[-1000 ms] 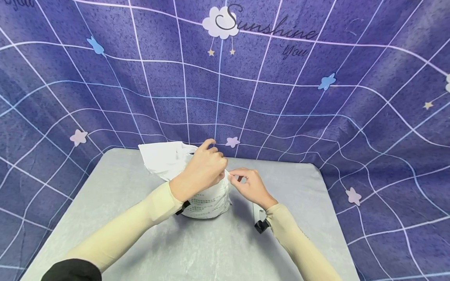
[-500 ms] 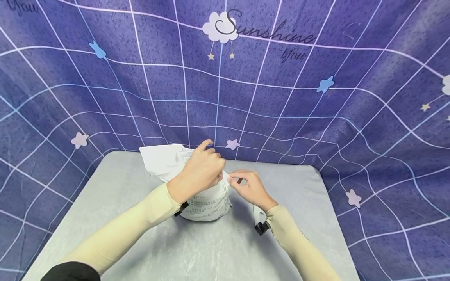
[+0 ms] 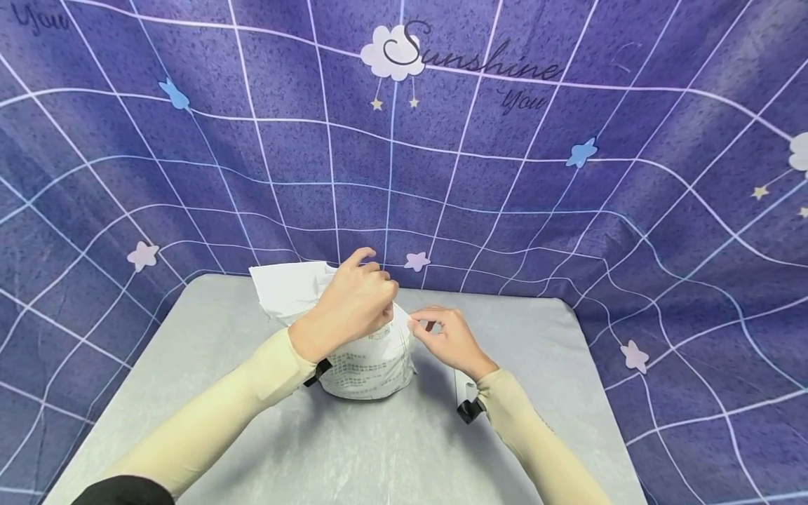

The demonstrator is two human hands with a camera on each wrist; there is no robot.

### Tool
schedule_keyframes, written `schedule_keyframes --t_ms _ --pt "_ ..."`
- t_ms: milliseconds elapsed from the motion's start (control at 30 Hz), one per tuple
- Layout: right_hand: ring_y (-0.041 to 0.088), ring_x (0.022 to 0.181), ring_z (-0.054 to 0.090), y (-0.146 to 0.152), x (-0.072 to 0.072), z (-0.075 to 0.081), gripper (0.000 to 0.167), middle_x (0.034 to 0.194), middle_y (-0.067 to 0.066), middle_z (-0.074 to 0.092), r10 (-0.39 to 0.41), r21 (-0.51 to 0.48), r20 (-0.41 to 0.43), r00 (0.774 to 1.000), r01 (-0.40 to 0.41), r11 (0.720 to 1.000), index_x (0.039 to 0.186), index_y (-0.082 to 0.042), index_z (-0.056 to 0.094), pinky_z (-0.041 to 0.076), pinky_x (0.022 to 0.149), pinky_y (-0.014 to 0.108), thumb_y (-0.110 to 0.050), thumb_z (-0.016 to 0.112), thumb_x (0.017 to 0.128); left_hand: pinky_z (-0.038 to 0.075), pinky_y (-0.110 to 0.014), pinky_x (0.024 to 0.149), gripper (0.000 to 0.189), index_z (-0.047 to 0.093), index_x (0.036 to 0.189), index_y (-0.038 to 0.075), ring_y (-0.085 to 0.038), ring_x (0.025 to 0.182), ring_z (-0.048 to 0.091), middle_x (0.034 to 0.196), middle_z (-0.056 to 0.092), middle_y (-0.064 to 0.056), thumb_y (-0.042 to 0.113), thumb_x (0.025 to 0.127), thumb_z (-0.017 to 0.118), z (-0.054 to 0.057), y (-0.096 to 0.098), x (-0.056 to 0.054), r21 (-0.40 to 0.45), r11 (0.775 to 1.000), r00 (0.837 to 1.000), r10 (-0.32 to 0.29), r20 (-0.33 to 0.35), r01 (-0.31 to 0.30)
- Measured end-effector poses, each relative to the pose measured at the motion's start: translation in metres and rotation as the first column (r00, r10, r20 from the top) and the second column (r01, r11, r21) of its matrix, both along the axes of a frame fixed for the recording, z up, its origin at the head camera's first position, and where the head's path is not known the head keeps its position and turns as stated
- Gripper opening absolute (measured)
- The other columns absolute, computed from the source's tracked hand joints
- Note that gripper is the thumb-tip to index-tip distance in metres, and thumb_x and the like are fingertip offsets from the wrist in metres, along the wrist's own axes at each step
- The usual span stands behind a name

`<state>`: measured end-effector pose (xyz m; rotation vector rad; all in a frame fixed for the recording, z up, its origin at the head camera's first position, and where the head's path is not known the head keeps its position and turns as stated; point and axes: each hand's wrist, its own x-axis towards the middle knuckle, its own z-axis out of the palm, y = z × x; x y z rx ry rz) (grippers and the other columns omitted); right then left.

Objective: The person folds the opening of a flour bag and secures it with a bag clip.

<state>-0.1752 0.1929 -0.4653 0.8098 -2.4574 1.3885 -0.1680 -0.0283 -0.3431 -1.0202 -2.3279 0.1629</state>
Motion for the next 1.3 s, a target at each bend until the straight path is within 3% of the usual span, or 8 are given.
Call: schedule_keyframes --t_ms 467,733,900,1167,1300 --pt "0.024 0.099 0.077 0.001 0.0 0.0 0.015 0.108 0.009 0.081 -0.012 0.015 0.006 1.0 0.011 1.0 0.106 -0.004 0.084 0.064 0.082 0.054 -0.006 0.073 0.096 0.05 -0.042 0.103 0.019 0.067 0.063 0.019 -0.022 0.065 0.067 0.062 0.066 0.004 0.019 0.071 0.084 0.004 -0.009 -0.005 0.066 0.997 0.999 -0.028 -0.031 0.03" --pt "0.012 0.083 0.069 0.001 -0.002 0.0 0.013 0.101 0.004 0.08 -0.004 0.032 -0.018 1.0 0.004 0.999 0.106 -0.007 0.085 0.059 0.07 0.036 -0.009 0.076 0.097 0.051 -0.041 0.103 0.021 0.064 0.059 0.021 -0.02 0.062 0.066 0.058 0.063 0.006 0.018 0.07 0.081 0.01 -0.012 -0.006 0.068 0.998 1.0 -0.005 -0.011 0.006" --pt "0.013 0.089 0.072 0.002 -0.003 0.0 0.013 0.103 0.005 0.081 -0.002 0.025 -0.015 1.0 0.002 1.0 0.105 -0.007 0.085 0.062 0.074 0.047 -0.008 0.076 0.097 0.053 -0.041 0.103 0.019 0.062 0.06 0.021 -0.021 0.064 0.067 0.059 0.065 0.004 0.018 0.072 0.077 0.014 -0.017 -0.008 0.073 0.997 1.0 0.021 0.017 -0.023" --pt "0.014 0.089 0.072 0.002 -0.003 0.0 0.014 0.105 0.006 0.081 0.005 0.02 0.013 1.0 -0.005 1.0 0.107 -0.006 0.085 0.062 0.077 0.054 -0.009 0.076 0.097 0.053 -0.042 0.102 0.014 0.067 0.062 0.019 -0.022 0.065 0.068 0.061 0.066 0.003 0.017 0.073 0.074 0.016 -0.027 -0.011 0.102 0.994 0.998 0.024 0.058 -0.03" --pt "0.012 0.087 0.07 0.002 -0.002 0.0 0.014 0.104 0.006 0.081 0.0 0.024 0.004 1.0 0.0 1.0 0.107 -0.007 0.085 0.062 0.074 0.046 -0.009 0.076 0.097 0.053 -0.042 0.103 0.012 0.069 0.062 0.02 -0.022 0.064 0.067 0.06 0.065 0.004 0.016 0.073 0.073 0.017 -0.031 -0.012 0.128 0.992 0.997 0.006 0.071 -0.015"
